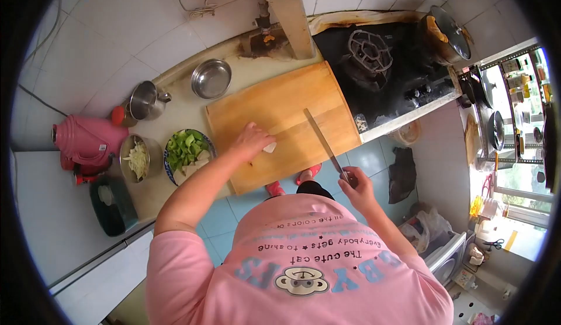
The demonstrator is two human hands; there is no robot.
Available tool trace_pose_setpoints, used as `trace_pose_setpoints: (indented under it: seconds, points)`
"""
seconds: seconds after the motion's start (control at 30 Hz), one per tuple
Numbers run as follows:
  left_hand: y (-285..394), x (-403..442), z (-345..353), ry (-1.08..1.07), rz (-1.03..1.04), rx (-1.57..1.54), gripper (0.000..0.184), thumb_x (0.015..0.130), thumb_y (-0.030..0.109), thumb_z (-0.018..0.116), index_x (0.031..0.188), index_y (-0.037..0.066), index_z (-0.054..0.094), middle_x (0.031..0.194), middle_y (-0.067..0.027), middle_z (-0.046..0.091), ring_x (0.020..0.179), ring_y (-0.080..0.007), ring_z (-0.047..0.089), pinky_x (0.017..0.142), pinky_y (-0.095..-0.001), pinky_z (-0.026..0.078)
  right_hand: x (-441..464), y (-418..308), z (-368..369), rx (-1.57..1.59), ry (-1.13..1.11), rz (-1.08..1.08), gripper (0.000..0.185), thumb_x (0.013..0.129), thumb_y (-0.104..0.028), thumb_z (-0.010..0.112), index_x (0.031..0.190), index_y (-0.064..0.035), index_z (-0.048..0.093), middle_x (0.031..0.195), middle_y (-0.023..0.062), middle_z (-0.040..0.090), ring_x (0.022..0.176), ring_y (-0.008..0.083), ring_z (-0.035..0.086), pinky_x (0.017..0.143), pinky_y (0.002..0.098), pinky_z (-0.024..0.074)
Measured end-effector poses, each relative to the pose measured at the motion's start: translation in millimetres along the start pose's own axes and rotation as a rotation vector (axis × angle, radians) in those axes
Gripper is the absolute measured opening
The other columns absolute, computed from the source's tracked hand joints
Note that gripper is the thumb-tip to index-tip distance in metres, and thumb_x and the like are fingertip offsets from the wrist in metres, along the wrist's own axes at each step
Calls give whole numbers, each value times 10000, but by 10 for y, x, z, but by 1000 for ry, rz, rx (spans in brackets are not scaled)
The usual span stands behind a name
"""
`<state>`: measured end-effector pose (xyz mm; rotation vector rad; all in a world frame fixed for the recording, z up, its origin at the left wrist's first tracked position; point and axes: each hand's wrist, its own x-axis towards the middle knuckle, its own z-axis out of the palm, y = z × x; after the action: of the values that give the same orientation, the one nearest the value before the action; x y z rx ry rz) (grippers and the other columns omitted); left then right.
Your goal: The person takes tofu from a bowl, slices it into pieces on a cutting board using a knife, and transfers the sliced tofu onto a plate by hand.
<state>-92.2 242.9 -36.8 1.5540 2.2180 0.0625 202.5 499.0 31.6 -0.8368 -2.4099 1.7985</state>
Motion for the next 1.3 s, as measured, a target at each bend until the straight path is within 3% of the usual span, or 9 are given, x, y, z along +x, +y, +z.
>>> trace_pose_setpoints:
  seconds: [0.13,0.2,0.23,0.27,0.3,0.33,0.4,0.53,1.3]
  points:
    - [206,-341,55,356,-119,-82,560,756,127,818,1274,144,606,1224,-89,637,1121,-283,617,1072,-433,392,92,-186,149,18,-157,88,328,933,-105,707,1234,-5,621,955,100,683,852,147,659,761,288,539]
    - [370,-514,150,542,-254,-139,570,773,125,812,1298,129,589,1247,-121,613,1124,-294,610,1061,-434,413,151,-288,199,-171,-230,-101,337,929,-112,699,1238,-1,620,1002,164,688,891,245,692,785,352,553]
    - [409,-554,361,713,-491,-427,598,796,135,813,1333,113,551,1272,-142,588,1116,-301,609,1025,-424,446,181,-352,225,-196,-259,-126,336,918,-107,693,1230,-1,625,1035,210,678,921,347,691,813,402,557]
    - [429,-574,619,874,-730,-722,629,819,144,815,1369,96,514,1298,-163,562,1108,-307,608,988,-413,479,212,-399,258,-198,-268,-127,336,918,-107,693,1230,-1,625,1035,210,678,921,347,691,813,402,557]
    - [450,-570,686,884,-849,-872,569,906,194,758,1392,103,476,1260,-87,604,1094,-216,599,876,-367,524,252,-440,291,-216,-291,-224,336,922,-93,699,1234,7,625,1009,176,677,879,277,680,787,358,546]
    - [459,-570,747,888,-858,-875,569,906,194,758,1392,103,476,1260,-87,604,1094,-216,599,876,-367,524,292,-478,319,-235,-313,-322,336,927,-79,704,1239,16,625,983,141,676,838,207,670,760,313,536]
    - [514,-467,754,701,-1207,-1700,558,928,257,739,1386,119,452,1238,-49,604,1050,-171,587,814,-372,526,375,-554,385,-240,-352,-342,340,923,-75,705,1239,19,624,1003,163,679,867,238,683,777,326,542]
    - [588,-240,714,798,-1192,-1704,489,962,264,702,1369,159,451,1232,-12,607,1066,-149,586,744,-357,507,519,-683,451,-268,-456,-297,319,899,-120,700,1191,-5,646,1031,206,681,949,374,679,829,406,553]
    - [583,-135,620,799,-1122,-1757,404,961,139,695,1296,127,469,1213,-34,620,1070,-172,607,759,-367,532,709,-704,519,-356,-518,-293,326,903,-181,699,1190,-33,659,1022,203,684,939,387,676,828,427,556]
